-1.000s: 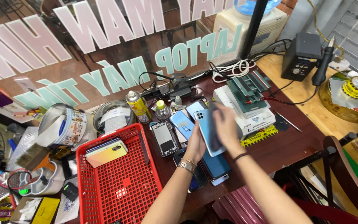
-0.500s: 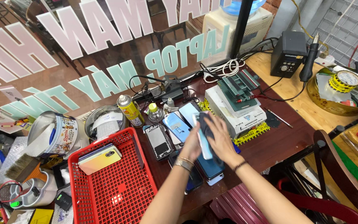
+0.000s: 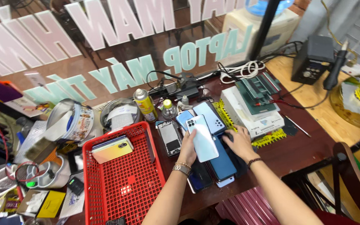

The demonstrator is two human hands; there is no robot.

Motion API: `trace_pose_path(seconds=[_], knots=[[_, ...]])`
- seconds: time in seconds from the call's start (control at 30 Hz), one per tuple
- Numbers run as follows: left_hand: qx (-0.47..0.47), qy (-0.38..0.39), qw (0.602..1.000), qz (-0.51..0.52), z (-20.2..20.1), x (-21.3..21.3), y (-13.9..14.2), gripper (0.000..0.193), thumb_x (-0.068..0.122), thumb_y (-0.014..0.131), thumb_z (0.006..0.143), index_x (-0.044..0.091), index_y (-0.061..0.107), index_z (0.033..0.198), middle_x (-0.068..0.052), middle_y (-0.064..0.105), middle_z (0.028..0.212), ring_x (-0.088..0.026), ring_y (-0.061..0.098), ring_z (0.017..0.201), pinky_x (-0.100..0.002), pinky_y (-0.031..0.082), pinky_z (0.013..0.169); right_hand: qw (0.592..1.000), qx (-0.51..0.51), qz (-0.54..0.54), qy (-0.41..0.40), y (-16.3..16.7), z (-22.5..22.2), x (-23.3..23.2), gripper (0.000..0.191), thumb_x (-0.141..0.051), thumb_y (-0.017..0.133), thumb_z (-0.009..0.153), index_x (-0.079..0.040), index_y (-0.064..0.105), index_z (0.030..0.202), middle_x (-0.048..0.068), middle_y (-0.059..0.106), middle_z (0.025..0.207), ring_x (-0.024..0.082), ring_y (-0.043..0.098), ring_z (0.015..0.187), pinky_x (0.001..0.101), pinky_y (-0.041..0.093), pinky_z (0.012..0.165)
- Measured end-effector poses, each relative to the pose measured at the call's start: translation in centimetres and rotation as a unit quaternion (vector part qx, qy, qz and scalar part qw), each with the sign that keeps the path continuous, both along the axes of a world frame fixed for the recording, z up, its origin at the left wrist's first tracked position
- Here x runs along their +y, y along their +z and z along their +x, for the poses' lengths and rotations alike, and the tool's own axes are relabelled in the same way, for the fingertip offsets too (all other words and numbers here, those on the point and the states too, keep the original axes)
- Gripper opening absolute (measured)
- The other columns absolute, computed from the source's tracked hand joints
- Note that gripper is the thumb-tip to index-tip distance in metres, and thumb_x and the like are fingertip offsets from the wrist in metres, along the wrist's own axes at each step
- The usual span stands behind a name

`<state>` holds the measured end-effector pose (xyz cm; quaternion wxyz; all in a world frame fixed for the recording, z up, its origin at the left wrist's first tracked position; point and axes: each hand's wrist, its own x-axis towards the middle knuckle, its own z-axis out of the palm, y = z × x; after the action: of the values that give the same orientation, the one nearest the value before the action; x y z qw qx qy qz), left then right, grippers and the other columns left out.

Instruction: The person carries a red basket filled with mobile phones from a storage shelf to a workbench. They take the phones out one at a time, wipe each phone with a gray cloth, and place the wiped phones on the bench beside the basket.

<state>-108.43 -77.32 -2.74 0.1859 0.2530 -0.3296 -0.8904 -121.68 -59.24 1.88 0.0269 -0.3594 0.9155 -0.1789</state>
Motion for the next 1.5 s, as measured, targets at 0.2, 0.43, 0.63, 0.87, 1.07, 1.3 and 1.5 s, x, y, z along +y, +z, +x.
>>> trace_pose_path(seconds=[0.2, 0.43, 0.63, 0.87, 1.07, 1.3, 1.5], knots=[[0.079, 0.118, 0.989, 0.045, 2.7, -3.8, 0.2, 0.041, 0.017, 0.064, 0.097, 0.007, 0.054, 0.136, -0.005, 0.065, 0.129, -0.020, 0.063, 0.117, -0.037, 0.054, 0.099, 0.889, -0.418, -0.145, 0.116, 2.0, 2.2, -7.8, 0.035, -0.033, 0.068, 0.091, -0.010, 0.069, 0.119, -0.001, 0.073, 0.099, 0.011, 0.060, 0.085, 0.0288, 0.050, 0.072], [0.035, 0.129, 0.990, -0.032, 9.6, -10.3, -1.1, 0.036, 0.016, 0.065, 0.101, 0.002, 0.057, 0.133, -0.007, 0.068, 0.124, -0.019, 0.064, 0.113, -0.033, 0.053, 0.096, 0.820, -0.533, -0.128, 0.166, 1.7, 8.3, -15.5, 0.039, -0.025, 0.072, 0.093, 0.000, 0.069, 0.122, -0.001, 0.070, 0.092, 0.009, 0.055, 0.074, 0.0256, 0.044, 0.063], [-0.172, 0.093, 0.895, -0.400, 18.4, -16.2, -2.1, 0.029, 0.016, 0.067, 0.097, -0.002, 0.067, 0.119, -0.011, 0.076, 0.107, -0.021, 0.072, 0.095, -0.036, 0.058, 0.083, 0.947, -0.112, -0.175, 0.245, 3.7, 13.2, -21.9, 0.058, -0.019, 0.079, 0.082, -0.003, 0.057, 0.133, 0.017, 0.067, 0.120, 0.033, 0.063, 0.106, 0.0418, 0.051, 0.089], [-0.248, 0.135, 0.893, -0.352, 23.8, -20.4, -3.6, 0.032, 0.018, 0.067, 0.097, 0.003, 0.066, 0.125, -0.013, 0.077, 0.110, -0.024, 0.074, 0.098, -0.042, 0.060, 0.086, 0.928, -0.126, -0.229, 0.265, 3.4, 18.6, -27.5, 0.072, -0.014, 0.075, 0.080, -0.002, 0.046, 0.145, 0.022, 0.063, 0.125, 0.037, 0.060, 0.113, 0.0441, 0.048, 0.095], [-0.083, 0.210, 0.974, 0.030, 25.9, -21.7, -6.0, 0.049, 0.021, 0.056, 0.102, 0.007, 0.049, 0.149, -0.017, 0.054, 0.145, -0.031, 0.056, 0.129, -0.045, 0.051, 0.101, 0.856, -0.426, -0.104, 0.274, -1.0, 22.8, -29.8, 0.031, -0.015, 0.068, 0.090, -0.004, 0.067, 0.119, 0.015, 0.080, 0.111, 0.031, 0.075, 0.106, 0.0422, 0.057, 0.091], [-0.195, 0.183, 0.954, 0.132, 28.1, -23.6, -6.8, 0.073, 0.015, 0.048, 0.104, 0.011, 0.005, 0.163, -0.018, 0.020, 0.168, -0.040, 0.032, 0.150, -0.051, 0.041, 0.120, 0.956, -0.013, 0.031, 0.292, -3.8, 23.2, -34.5, 0.031, -0.002, 0.059, 0.088, -0.008, 0.066, 0.118, 0.019, 0.071, 0.109, 0.044, 0.059, 0.119, 0.0504, 0.052, 0.094], [-0.154, 0.168, 0.962, 0.148, 28.0, -25.7, -8.6, 0.074, 0.009, 0.046, 0.104, 0.011, 0.002, 0.163, -0.020, 0.017, 0.168, -0.040, 0.028, 0.152, -0.051, 0.041, 0.119, 0.962, -0.047, -0.021, 0.267, -4.5, 25.0, -35.5, 0.029, 0.002, 0.058, 0.088, -0.007, 0.058, 0.115, 0.019, 0.056, 0.118, 0.041, 0.063, 0.108, 0.0505, 0.053, 0.088]])
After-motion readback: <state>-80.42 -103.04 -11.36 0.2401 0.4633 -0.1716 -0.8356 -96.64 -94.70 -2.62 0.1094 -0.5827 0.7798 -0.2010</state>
